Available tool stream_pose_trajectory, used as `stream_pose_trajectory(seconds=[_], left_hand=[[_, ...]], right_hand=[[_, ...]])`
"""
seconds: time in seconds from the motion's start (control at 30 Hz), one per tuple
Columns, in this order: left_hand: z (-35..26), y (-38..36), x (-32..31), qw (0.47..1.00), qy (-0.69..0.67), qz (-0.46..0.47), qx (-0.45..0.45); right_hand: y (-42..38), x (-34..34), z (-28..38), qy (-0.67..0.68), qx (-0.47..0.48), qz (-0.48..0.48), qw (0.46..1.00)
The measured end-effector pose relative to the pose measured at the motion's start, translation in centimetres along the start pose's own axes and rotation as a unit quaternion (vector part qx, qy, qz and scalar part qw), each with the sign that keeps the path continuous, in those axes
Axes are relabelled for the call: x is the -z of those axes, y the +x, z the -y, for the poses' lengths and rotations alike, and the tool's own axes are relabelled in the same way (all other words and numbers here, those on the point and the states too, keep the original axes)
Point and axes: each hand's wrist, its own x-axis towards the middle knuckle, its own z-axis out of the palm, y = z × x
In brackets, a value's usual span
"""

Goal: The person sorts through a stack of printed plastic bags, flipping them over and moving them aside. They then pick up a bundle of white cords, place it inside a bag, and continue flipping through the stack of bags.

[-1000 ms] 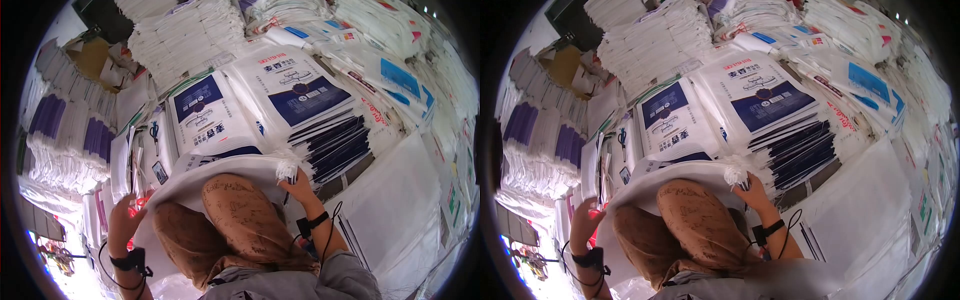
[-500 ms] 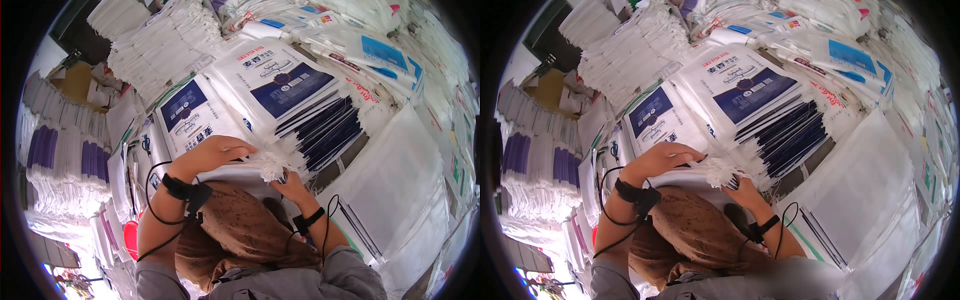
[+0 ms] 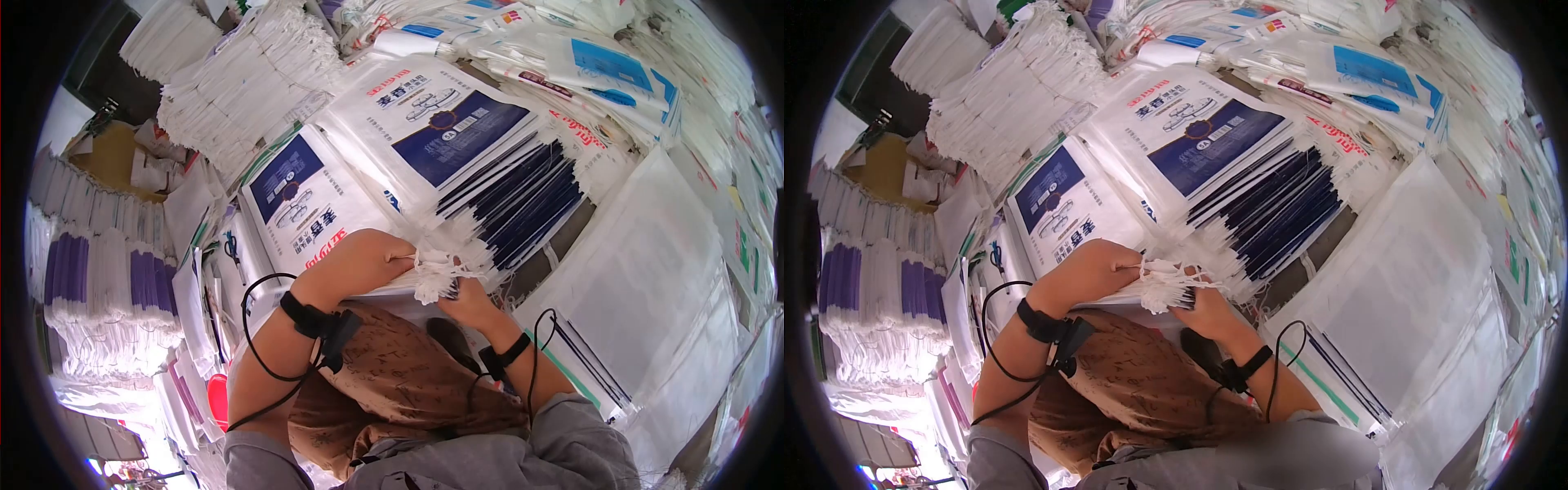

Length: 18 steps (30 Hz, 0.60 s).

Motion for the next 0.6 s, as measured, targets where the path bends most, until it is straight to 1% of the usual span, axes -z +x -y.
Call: stream_pose_trajectory(seconds=[0.07, 0.13, 0.17, 0.23, 0.27, 0.33, 0.37, 0.43, 0.47, 0.5, 0.57, 0.6], left_hand=[[-0.4, -0.1, 0.0, 1.000, 0.008, 0.003, 0.007], [-1.1, -0.8, 0.4, 0.999, -0.043, 0.013, 0.031], [-1.2, -1.0, 0.4, 0.999, -0.043, 0.016, 0.030], [-1.2, -1.3, 0.5, 0.999, -0.018, 0.024, 0.039], [-1.3, -1.4, 0.4, 0.999, -0.019, 0.027, 0.039], [-1.6, -1.6, 0.2, 0.999, -0.007, 0.042, 0.011], [-2.0, -1.8, 0.2, 0.999, -0.010, 0.048, 0.011], [-4.0, -1.9, 0.6, 0.993, -0.115, 0.034, 0.003], [-4.5, -2.0, 0.3, 0.992, -0.119, 0.046, 0.000], [-5.0, -2.0, -0.2, 0.998, -0.057, 0.015, -0.010], [-5.7, -1.9, -1.0, 1.000, -0.003, -0.004, -0.022], [-5.8, -1.5, -1.2, 0.999, 0.047, 0.014, 0.017]], right_hand=[[0.0, 0.0, 1.2, -0.005, -0.009, -0.023, 1.000], [0.0, -0.2, 1.7, 0.006, 0.021, -0.039, 0.999], [-0.1, -0.2, 1.6, 0.007, 0.018, -0.041, 0.999], [-0.4, -0.3, 1.2, -0.048, -0.034, -0.005, 0.998], [-0.4, -0.7, 0.3, -0.046, -0.036, -0.006, 0.998], [-0.3, -1.5, -1.1, 0.040, 0.009, -0.026, 0.999], [-0.6, -1.6, -1.8, 0.042, 0.002, -0.027, 0.999], [-0.5, -0.7, -0.6, -0.002, 0.049, -0.033, 0.998], [-0.6, -0.5, -0.1, 0.028, 0.007, -0.026, 0.999], [-0.5, -0.5, -0.1, 0.031, -0.005, -0.033, 0.999], [-0.4, -0.7, -0.4, 0.058, 0.021, -0.048, 0.997], [-0.1, -0.7, -0.8, 0.053, 0.061, -0.055, 0.995]])
